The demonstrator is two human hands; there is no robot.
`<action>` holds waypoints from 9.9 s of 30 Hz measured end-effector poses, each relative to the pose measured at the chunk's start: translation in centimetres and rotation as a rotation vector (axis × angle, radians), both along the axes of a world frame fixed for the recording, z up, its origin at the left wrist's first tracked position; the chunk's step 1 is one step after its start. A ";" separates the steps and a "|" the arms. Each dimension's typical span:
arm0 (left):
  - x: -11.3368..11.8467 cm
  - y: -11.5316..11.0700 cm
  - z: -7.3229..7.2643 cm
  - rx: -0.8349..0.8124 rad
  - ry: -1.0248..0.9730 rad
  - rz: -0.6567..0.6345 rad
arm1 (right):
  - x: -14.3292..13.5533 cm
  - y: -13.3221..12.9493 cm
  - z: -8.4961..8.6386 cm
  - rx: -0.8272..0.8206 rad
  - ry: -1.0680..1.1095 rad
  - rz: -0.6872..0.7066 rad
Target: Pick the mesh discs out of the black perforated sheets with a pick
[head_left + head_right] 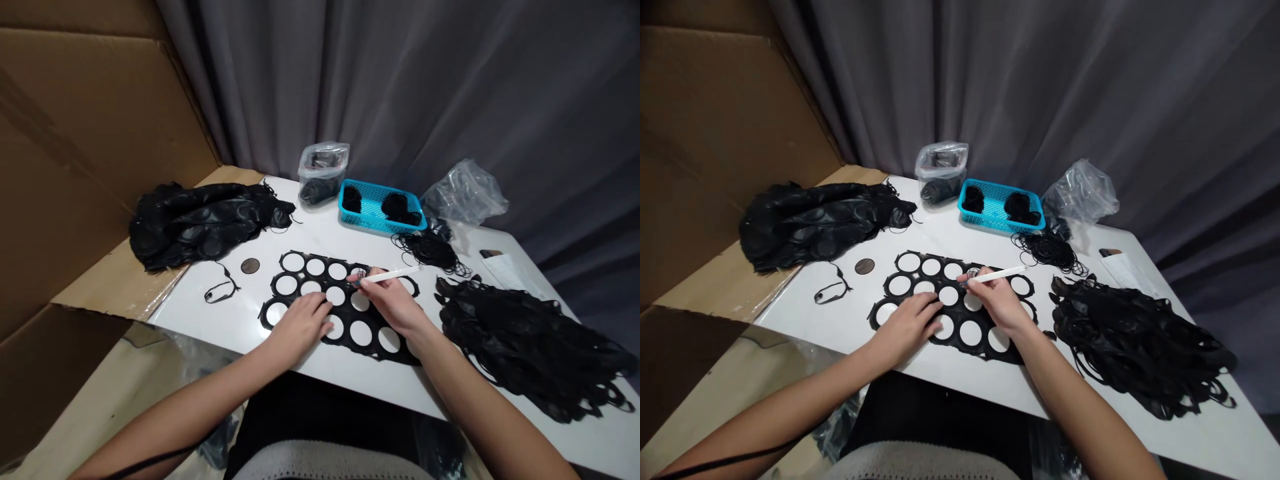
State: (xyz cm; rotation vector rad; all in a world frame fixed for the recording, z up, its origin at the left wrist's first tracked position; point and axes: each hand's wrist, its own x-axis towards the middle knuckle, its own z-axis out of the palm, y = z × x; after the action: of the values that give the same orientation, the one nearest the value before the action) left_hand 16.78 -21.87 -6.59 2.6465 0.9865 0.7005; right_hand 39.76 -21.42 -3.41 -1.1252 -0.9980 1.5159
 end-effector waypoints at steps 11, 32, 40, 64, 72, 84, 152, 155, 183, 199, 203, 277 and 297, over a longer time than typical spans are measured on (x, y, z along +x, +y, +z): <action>-0.2 -1.9 -1.7 0.071 0.101 0.006 | -1.9 -1.2 -2.5 0.315 -0.691 0.201; -0.5 -1.6 -0.9 0.044 0.097 -0.022 | 5.4 4.0 -1.9 0.453 -1.238 -0.315; 3.5 -1.1 -0.8 0.051 0.100 -0.096 | 3.4 -1.9 -1.8 0.249 -0.856 0.085; 3.6 -1.2 -2.2 0.045 0.153 -0.106 | 5.2 -0.1 -2.4 0.663 -1.507 -0.089; 4.4 -0.8 -1.0 0.046 0.091 -0.092 | 10.2 0.4 -1.3 0.330 -1.180 -0.212; 8.0 -0.5 -2.2 0.017 0.209 -0.199 | 7.7 -4.4 -2.3 0.215 -0.873 0.029; 12.3 1.2 -0.6 -0.008 0.293 -0.428 | 12.2 -5.2 -0.9 -0.091 0.159 -0.520; 12.7 1.1 0.1 -0.096 0.289 -0.464 | 12.4 -5.3 -1.0 -0.135 0.332 -0.571; 10.1 -2.8 0.0 0.020 0.272 -0.492 | 11.9 -10.2 -1.1 -0.061 0.205 -0.508; 8.5 -4.1 0.3 0.020 0.301 -0.412 | 9.4 -11.1 -2.6 0.049 -0.309 -0.337; 7.6 -3.9 0.6 0.028 0.281 -0.383 | 9.6 -11.2 -2.7 0.079 -0.325 -0.355; 1.4 -6.7 -1.4 -0.006 0.235 -0.212 | 2.4 -8.7 -1.8 0.346 -0.916 0.193; 1.3 -6.7 -1.2 0.003 0.231 -0.216 | 5.7 -4.5 -1.0 0.703 -1.508 -0.203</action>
State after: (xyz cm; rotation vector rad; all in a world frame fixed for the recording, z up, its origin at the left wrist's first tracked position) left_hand 18.12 -28.56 -7.77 2.8260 0.7345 0.3555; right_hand 45.51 -25.90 -4.38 -1.6658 -2.0392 -0.1732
